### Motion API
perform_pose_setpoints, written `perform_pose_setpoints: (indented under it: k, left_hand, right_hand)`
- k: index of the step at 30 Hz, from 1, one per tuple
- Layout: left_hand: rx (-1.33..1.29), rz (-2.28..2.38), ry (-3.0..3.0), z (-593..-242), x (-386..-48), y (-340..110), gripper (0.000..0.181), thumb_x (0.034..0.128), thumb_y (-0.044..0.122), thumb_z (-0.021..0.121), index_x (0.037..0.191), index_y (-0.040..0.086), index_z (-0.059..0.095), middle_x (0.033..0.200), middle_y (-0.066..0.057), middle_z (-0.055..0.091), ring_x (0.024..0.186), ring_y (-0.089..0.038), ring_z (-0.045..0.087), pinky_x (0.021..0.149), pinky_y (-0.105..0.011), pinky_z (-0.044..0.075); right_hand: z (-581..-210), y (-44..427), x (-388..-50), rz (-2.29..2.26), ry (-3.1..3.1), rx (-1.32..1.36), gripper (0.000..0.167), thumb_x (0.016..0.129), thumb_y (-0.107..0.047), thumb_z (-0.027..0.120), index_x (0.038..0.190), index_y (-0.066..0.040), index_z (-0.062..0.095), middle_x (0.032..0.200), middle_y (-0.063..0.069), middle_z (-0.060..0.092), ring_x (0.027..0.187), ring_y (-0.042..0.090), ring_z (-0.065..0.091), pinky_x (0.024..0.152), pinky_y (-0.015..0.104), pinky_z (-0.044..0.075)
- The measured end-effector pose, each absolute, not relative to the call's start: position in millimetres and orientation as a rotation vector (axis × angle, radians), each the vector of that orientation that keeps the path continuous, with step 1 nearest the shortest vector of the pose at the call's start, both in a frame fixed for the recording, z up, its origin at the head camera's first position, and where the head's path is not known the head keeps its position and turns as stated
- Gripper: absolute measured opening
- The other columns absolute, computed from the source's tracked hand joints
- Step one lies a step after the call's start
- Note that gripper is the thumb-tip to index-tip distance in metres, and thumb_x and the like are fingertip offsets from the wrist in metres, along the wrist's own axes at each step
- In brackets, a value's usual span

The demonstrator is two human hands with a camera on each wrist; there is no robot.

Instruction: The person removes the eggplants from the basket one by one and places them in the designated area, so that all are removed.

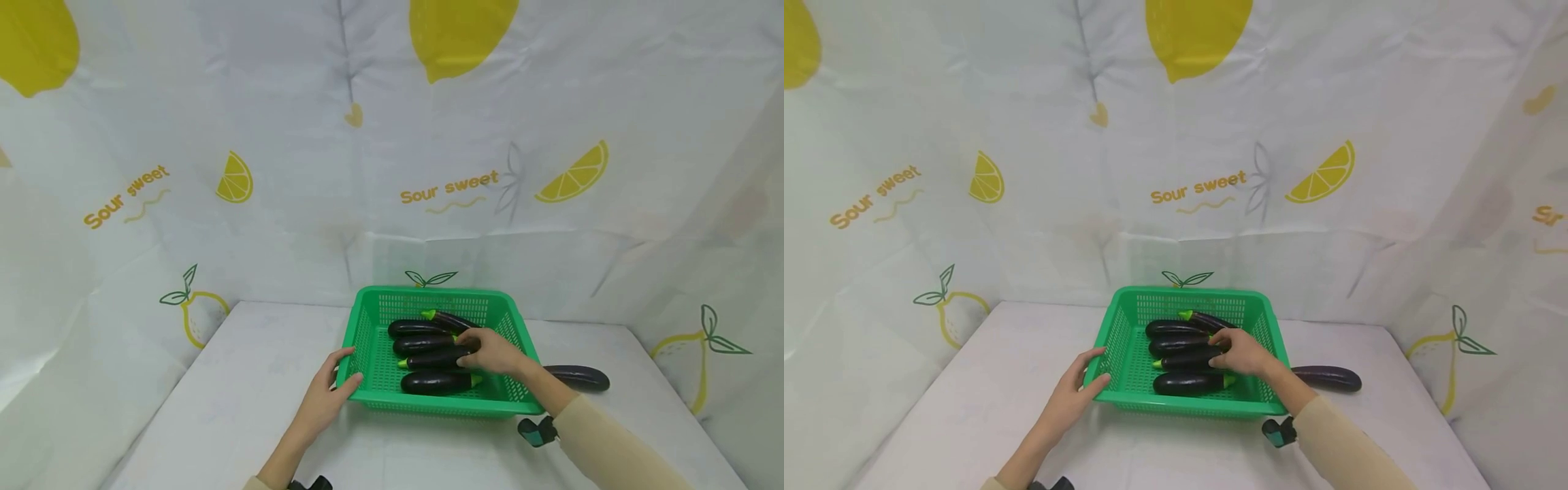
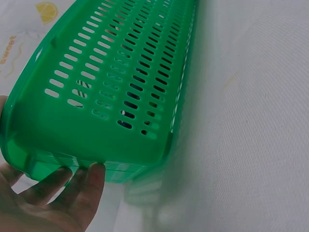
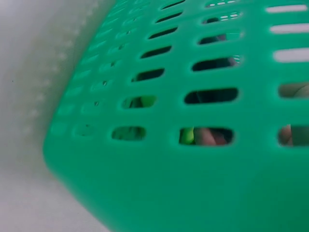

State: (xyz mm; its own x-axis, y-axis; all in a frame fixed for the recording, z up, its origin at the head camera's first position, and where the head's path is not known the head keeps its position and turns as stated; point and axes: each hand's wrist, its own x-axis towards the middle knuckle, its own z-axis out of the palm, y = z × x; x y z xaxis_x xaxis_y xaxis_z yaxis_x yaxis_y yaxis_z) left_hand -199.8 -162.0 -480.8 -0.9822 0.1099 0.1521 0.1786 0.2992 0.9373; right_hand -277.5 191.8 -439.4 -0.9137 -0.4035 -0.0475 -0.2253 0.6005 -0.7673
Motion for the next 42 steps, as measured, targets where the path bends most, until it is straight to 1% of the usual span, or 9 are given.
perform_pose_setpoints:
  k: [6,11,16,20,28,32,36,39,42]
  left_hand:
    - [-0.262,-1.804,-2.489,-482,-200,-162,0.060,0.0998,0.040,0.066,0.152,0.020,0.045,0.161,-0.018,0.034,0.140,-0.049,0.040,0.103,-0.062,0.045]
    - [-0.247,-1.794,-2.494,-481,-200,-162,0.060,0.1000,0.040,0.066,0.152,0.019,0.045,0.161,-0.018,0.034,0.140,-0.050,0.039,0.103,-0.062,0.045]
    - [-0.243,-1.799,-2.489,-480,-199,-162,0.059,0.1004,0.037,0.066,0.152,0.018,0.044,0.161,-0.017,0.034,0.140,-0.048,0.040,0.103,-0.062,0.045]
    - [-0.243,-1.801,-2.488,-481,-200,-162,0.060,0.1001,0.039,0.066,0.152,0.019,0.044,0.161,-0.017,0.033,0.141,-0.048,0.040,0.104,-0.061,0.044]
    - [-0.240,-1.811,-2.481,-482,-200,-162,0.056,0.1015,0.031,0.065,0.152,0.018,0.044,0.162,-0.016,0.032,0.142,-0.048,0.038,0.106,-0.062,0.042]
    - [-0.243,-1.811,-2.479,-482,-200,-162,0.056,0.1017,0.029,0.065,0.152,0.018,0.044,0.162,-0.016,0.032,0.142,-0.048,0.038,0.107,-0.063,0.040]
    - [-0.248,-1.810,-2.479,-483,-200,-162,0.056,0.1017,0.029,0.065,0.152,0.017,0.044,0.162,-0.017,0.032,0.142,-0.049,0.037,0.108,-0.064,0.039]
    - [-0.250,-1.807,-2.480,-483,-200,-162,0.056,0.1018,0.029,0.065,0.152,0.017,0.044,0.162,-0.017,0.032,0.142,-0.049,0.038,0.107,-0.063,0.041]
    - [-0.254,-1.807,-2.479,-483,-201,-162,0.056,0.1020,0.028,0.065,0.152,0.017,0.044,0.161,-0.017,0.033,0.141,-0.048,0.039,0.105,-0.061,0.043]
  right_hand:
    - [-432,194,-274,-1.338,2.564,-0.521,0.042,0.092,-0.015,0.076,0.128,0.002,0.063,0.127,0.019,0.061,0.107,0.029,0.061,0.082,0.040,0.055]
    - [-422,196,-268,-1.441,2.472,-0.508,0.044,0.093,-0.012,0.074,0.131,0.006,0.060,0.130,0.025,0.058,0.098,0.027,0.066,0.082,0.046,0.058]
    - [-412,200,-261,-1.482,2.455,-0.488,0.047,0.094,-0.015,0.073,0.133,0.005,0.058,0.136,0.027,0.053,0.098,0.036,0.068,0.086,0.052,0.056]
    - [-408,205,-257,-1.506,2.462,-0.477,0.046,0.095,-0.018,0.074,0.133,0.003,0.059,0.138,0.025,0.051,0.100,0.040,0.068,0.088,0.052,0.056]
    - [-396,216,-244,-1.424,2.624,-0.475,0.045,0.095,-0.027,0.074,0.132,-0.004,0.062,0.140,0.018,0.053,0.115,0.032,0.059,0.087,0.042,0.055]
    - [-388,222,-236,-1.416,2.683,-0.499,0.041,0.095,-0.027,0.074,0.130,-0.007,0.065,0.136,0.017,0.057,0.121,0.036,0.054,0.085,0.039,0.053]
    - [-382,229,-228,-1.421,2.730,-0.497,0.038,0.095,-0.028,0.074,0.128,-0.010,0.067,0.136,0.015,0.058,0.126,0.040,0.052,0.087,0.045,0.053]
    - [-378,235,-221,-1.436,2.756,-0.486,0.038,0.096,-0.029,0.074,0.128,-0.011,0.067,0.137,0.015,0.058,0.134,0.044,0.047,0.094,0.054,0.050]
    - [-375,242,-215,-1.464,2.764,-0.472,0.038,0.096,-0.029,0.073,0.128,-0.010,0.066,0.137,0.016,0.058,0.134,0.042,0.047,0.094,0.053,0.050]
